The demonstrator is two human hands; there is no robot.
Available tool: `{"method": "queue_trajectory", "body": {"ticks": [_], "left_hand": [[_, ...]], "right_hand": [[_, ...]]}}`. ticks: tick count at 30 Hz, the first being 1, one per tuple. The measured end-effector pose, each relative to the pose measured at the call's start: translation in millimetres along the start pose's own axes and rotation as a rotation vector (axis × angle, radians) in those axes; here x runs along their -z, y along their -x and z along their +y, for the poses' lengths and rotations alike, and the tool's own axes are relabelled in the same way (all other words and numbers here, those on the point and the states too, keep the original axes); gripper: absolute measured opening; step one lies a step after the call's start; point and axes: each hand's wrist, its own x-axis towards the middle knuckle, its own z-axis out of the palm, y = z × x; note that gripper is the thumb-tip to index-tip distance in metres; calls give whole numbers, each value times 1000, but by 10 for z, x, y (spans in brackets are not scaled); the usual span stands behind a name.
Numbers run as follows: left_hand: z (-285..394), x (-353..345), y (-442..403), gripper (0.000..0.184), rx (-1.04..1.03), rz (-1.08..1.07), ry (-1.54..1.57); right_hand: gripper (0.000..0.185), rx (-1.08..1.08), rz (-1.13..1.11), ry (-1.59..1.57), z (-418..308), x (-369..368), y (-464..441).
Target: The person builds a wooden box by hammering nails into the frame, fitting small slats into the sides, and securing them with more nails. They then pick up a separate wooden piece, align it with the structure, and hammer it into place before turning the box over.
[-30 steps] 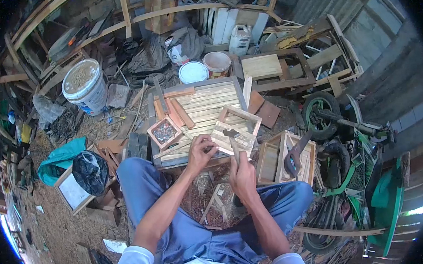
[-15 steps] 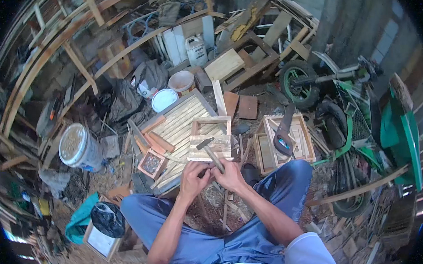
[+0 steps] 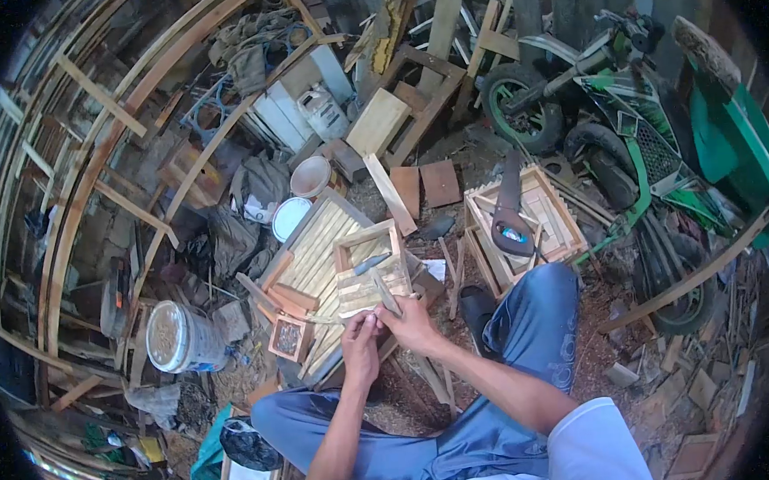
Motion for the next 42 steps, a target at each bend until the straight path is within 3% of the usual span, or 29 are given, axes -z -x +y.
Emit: {"method": "queue_trajectory", "body": {"ticks": [4,8,11,14,15,18,20,25,28,31,42], "left_hand": [[61,-316,-188,13,3,85,-141],[138,-387,-743,17,-437,26,-862],[44,-277,-1151,17,-553,9,-1143],[-91,-210,-1286,15,-518,-63,-1257],[-77,-236,-1270,15,-573,-95,-1250],[-88,-284,-1254,13,-466,-145,-1102],[-109,-289,-1266,13,-487,-196,-1173],[-2,-419,-1181,10,-564,-174,-1219],[5,-443,-1190,9,-689,-212,-1034],[58,-518,-1111,12,-275,-143,-891],[-155,-425,-1165,16,-235,-138,-634]], "right_hand": [[22,37,150,22,-48,145,-126],[27,-3,339,216,-36,509,-383],[27,-17,501,361,51,596,-440],[29,-41,529,384,204,621,-503],[29,-58,510,408,216,629,-507],[25,-46,461,346,277,619,-537],[23,-20,476,246,308,595,-547],[32,0,457,198,313,564,-577],[35,88,452,192,314,523,-542],[36,67,456,144,333,490,-549],[37,58,488,38,317,448,-536]]}}
